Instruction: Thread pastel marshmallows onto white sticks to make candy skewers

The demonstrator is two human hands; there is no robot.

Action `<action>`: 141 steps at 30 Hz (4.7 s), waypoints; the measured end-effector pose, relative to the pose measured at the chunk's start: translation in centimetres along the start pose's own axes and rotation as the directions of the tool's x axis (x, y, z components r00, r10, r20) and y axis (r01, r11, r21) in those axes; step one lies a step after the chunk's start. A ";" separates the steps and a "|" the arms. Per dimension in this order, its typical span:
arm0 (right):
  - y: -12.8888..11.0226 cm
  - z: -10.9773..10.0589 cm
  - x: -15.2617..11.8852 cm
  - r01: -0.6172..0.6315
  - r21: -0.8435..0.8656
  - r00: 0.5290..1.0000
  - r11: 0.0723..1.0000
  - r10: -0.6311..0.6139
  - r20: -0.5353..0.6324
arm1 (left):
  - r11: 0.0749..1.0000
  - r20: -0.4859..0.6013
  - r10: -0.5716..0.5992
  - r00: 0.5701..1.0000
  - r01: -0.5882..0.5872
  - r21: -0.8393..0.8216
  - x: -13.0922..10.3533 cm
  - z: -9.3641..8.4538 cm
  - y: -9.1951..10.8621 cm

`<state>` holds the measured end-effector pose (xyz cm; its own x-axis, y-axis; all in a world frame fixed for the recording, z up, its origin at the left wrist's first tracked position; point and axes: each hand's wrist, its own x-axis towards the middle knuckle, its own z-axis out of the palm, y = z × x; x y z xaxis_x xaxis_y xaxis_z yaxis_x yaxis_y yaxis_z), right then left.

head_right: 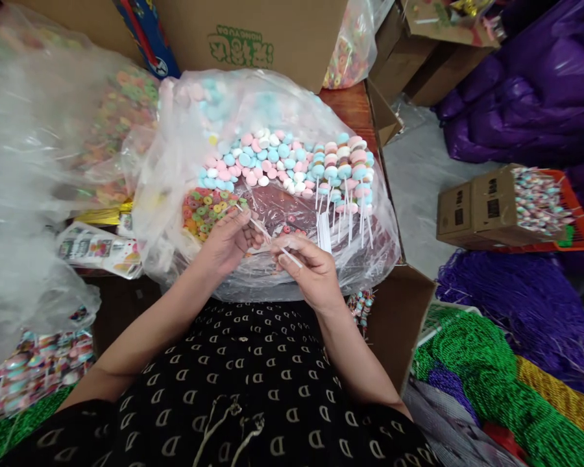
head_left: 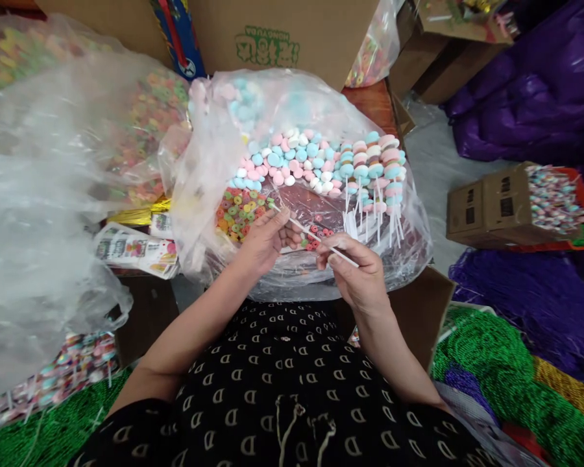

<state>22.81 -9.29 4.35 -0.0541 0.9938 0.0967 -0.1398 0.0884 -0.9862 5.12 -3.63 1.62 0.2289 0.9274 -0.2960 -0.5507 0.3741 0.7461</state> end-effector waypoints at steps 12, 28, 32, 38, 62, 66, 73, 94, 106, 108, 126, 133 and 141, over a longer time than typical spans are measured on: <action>-2.7 0.5 4.3 0.260 -0.177 0.893 0.949 -0.306 -0.331 | 0.489 0.105 0.370 0.923 -0.289 0.823 2.5 -1.7 3.6; -0.2 -0.2 3.2 -0.272 0.059 0.950 0.960 0.278 -0.144 | -0.208 0.233 0.260 0.937 -0.182 0.961 10.8 -2.0 4.2; 0.7 -0.2 3.2 -0.319 0.068 0.939 0.945 0.325 -0.112 | -0.097 0.338 0.240 0.910 -0.324 0.941 8.1 -2.6 4.4; 2.5 0.0 4.0 -0.288 -0.027 0.952 0.957 0.283 -0.115 | 0.305 0.423 0.344 0.838 -0.526 0.794 3.5 -1.3 2.3; 2.0 2.0 3.7 -0.402 0.190 0.916 0.896 0.397 0.062 | 0.908 -0.053 0.230 0.972 -0.195 0.370 0.2 -0.8 -1.0; 2.3 2.2 3.6 -0.379 0.154 0.922 0.912 0.387 -0.021 | 0.880 0.004 0.214 0.977 -0.194 0.434 -0.9 -0.8 -1.1; 3.2 1.8 3.4 -0.318 0.051 0.945 0.947 0.321 -0.059 | 0.959 -0.023 0.127 0.992 -0.117 0.259 -0.9 0.0 -1.1; 1.3 1.5 -0.1 -0.155 -0.390 0.953 0.908 0.241 0.183 | 0.996 -0.016 0.077 0.997 -0.076 0.056 -0.3 -1.0 -0.8; 1.9 1.7 -0.1 -0.345 -0.301 0.916 0.889 0.388 0.096 | 0.349 0.335 0.605 0.722 -0.619 0.704 -1.3 -2.3 -2.7; 2.3 1.9 0.2 -0.375 -0.273 0.908 0.886 0.411 0.086 | 0.400 0.301 0.589 0.750 -0.594 0.698 -1.1 -2.5 -2.8; 2.8 1.2 -2.9 -0.402 -0.168 0.913 0.900 0.408 0.001 | 0.958 -0.176 0.172 0.969 -0.123 0.261 -0.2 -0.8 -2.4; 3.4 1.3 -2.6 -0.341 -0.128 0.940 0.931 0.335 -0.069 | 0.872 0.009 0.238 0.971 -0.218 0.439 -2.0 0.9 -3.8; 2.8 0.5 -0.3 -0.370 -0.062 0.927 0.927 0.364 -0.091 | 0.470 0.312 0.331 0.891 -0.442 0.764 -2.6 -0.4 -0.6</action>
<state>21.92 -9.37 1.60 -0.0116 0.9594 -0.2819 -0.0482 -0.2821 -0.9582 4.52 -6.21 1.70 0.2716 0.9474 0.1696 0.2528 -0.2402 0.9372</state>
